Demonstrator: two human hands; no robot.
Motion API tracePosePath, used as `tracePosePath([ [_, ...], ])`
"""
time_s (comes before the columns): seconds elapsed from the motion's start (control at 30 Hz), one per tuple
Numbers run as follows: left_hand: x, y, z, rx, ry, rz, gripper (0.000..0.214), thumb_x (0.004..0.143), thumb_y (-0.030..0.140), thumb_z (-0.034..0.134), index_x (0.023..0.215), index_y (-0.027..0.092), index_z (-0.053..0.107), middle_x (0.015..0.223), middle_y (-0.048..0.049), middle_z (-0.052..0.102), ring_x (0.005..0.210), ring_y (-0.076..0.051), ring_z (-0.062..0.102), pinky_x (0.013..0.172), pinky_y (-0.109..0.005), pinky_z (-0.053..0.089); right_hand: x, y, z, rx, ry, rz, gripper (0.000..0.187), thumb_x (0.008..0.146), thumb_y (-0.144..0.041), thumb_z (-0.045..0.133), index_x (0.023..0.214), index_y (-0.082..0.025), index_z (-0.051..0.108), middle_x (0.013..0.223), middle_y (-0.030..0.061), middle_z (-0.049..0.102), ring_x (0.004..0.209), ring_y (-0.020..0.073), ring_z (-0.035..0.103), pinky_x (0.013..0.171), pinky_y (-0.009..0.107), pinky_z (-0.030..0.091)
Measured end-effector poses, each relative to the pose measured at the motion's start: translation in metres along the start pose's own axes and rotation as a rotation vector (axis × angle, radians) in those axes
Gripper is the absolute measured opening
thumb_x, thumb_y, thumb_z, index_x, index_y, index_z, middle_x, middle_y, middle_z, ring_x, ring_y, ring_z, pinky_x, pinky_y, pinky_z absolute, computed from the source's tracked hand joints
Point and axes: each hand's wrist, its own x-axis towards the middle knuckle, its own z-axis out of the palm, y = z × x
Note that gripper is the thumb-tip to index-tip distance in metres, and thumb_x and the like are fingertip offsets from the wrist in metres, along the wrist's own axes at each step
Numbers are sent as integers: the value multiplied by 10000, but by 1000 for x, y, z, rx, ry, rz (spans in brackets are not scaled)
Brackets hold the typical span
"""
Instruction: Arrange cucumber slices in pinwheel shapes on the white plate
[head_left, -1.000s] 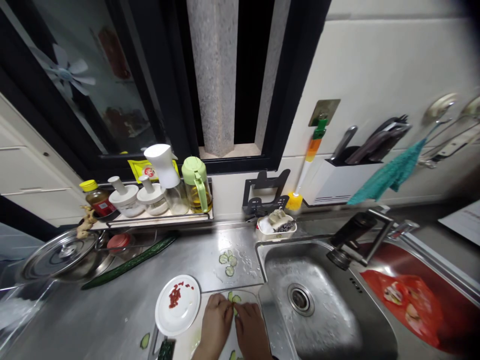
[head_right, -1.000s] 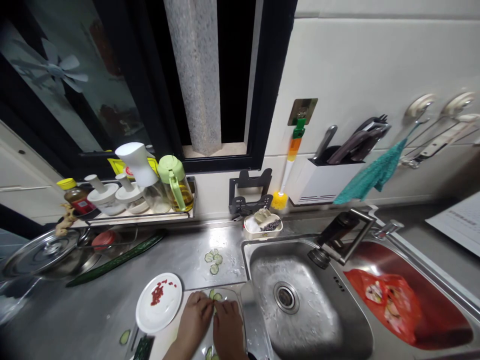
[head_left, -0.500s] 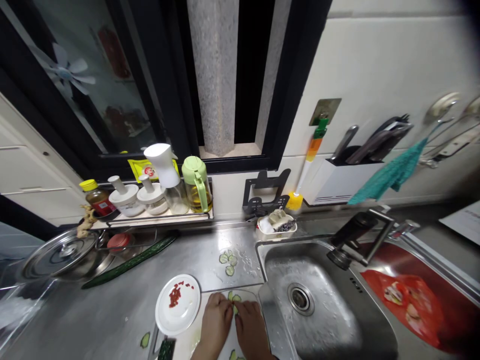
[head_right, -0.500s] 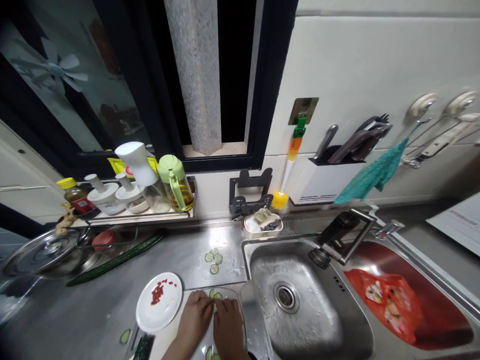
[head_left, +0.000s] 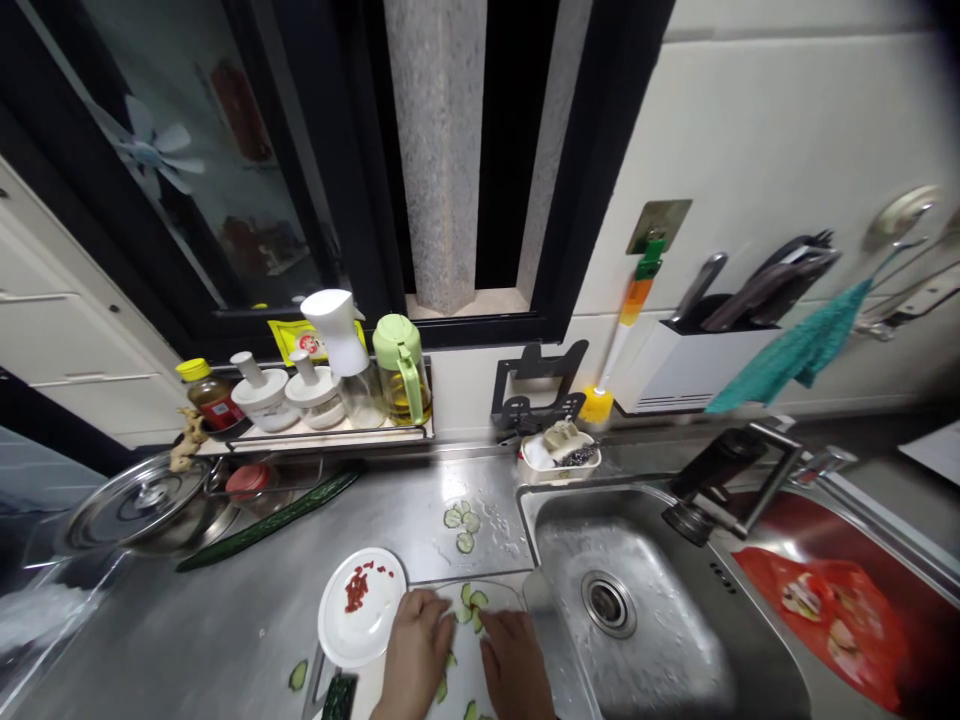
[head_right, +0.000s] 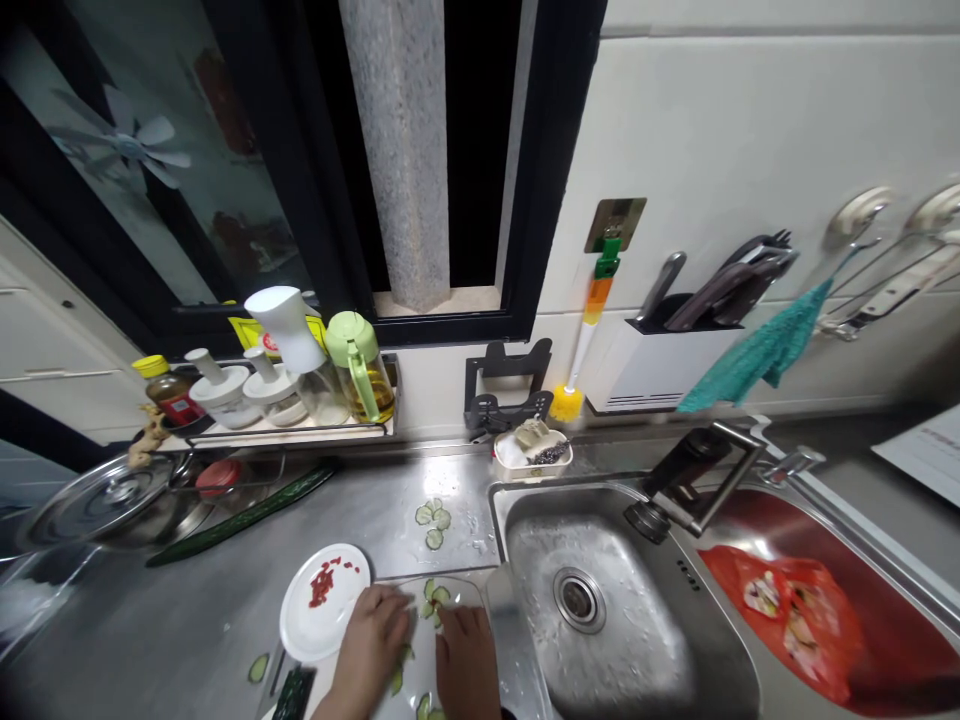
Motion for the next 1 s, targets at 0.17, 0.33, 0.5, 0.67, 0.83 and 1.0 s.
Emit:
tracePosePath([
  [0.17, -5, -52, -29, 95, 49, -132, 263, 836, 332, 501, 920, 227, 727, 929, -67, 701, 910, -202, 637, 864, -341, 499, -10, 11, 14, -15, 45, -97, 365, 781, -58, 430, 1033, -166, 671, 939, 94, 658, 939, 251, 520, 865, 369, 406],
  [0.33, 0, -99, -61, 282, 119, -391, 321, 837, 312, 442, 951, 199, 719, 963, -74, 703, 926, -208, 642, 879, -321, 475, -16, 15, 25, -60, 16, -167, 337, 770, -61, 449, 997, -168, 673, 924, 91, 668, 915, 247, 535, 841, 363, 419],
  [0.5, 7, -117, -74, 340, 30, -465, 348, 848, 320, 407, 990, 201, 701, 973, -75, 693, 985, -206, 628, 882, -301, 450, -20, 16, 36, -130, 42, -190, 313, 748, -58, 471, 933, -202, 679, 873, 59, 671, 891, 234, 545, 857, 348, 418],
  [0.67, 10, -122, -74, 321, 3, -450, 365, 850, 348, 400, 959, 192, 712, 964, -81, 698, 969, -212, 628, 887, -300, 446, -22, 19, 37, -122, 29, -177, 328, 724, -66, 503, 940, -240, 679, 875, 37, 672, 905, 230, 555, 906, 354, 401],
  [0.83, 11, -124, -74, 297, 0, -429, 375, 846, 359, 391, 934, 192, 715, 974, -79, 709, 967, -219, 630, 892, -304, 449, -21, 18, 35, -123, 2, -155, 333, 719, -52, 494, 934, -225, 682, 874, 51, 665, 916, 238, 550, 869, 345, 419],
  [1.0, 9, -125, -73, 277, 15, -426, 352, 831, 355, 398, 879, 205, 713, 952, -70, 718, 955, -223, 638, 903, -311, 450, -20, 16, 34, -125, -5, -171, 322, 719, -50, 492, 923, -209, 683, 859, 57, 659, 900, 241, 541, 859, 352, 417],
])
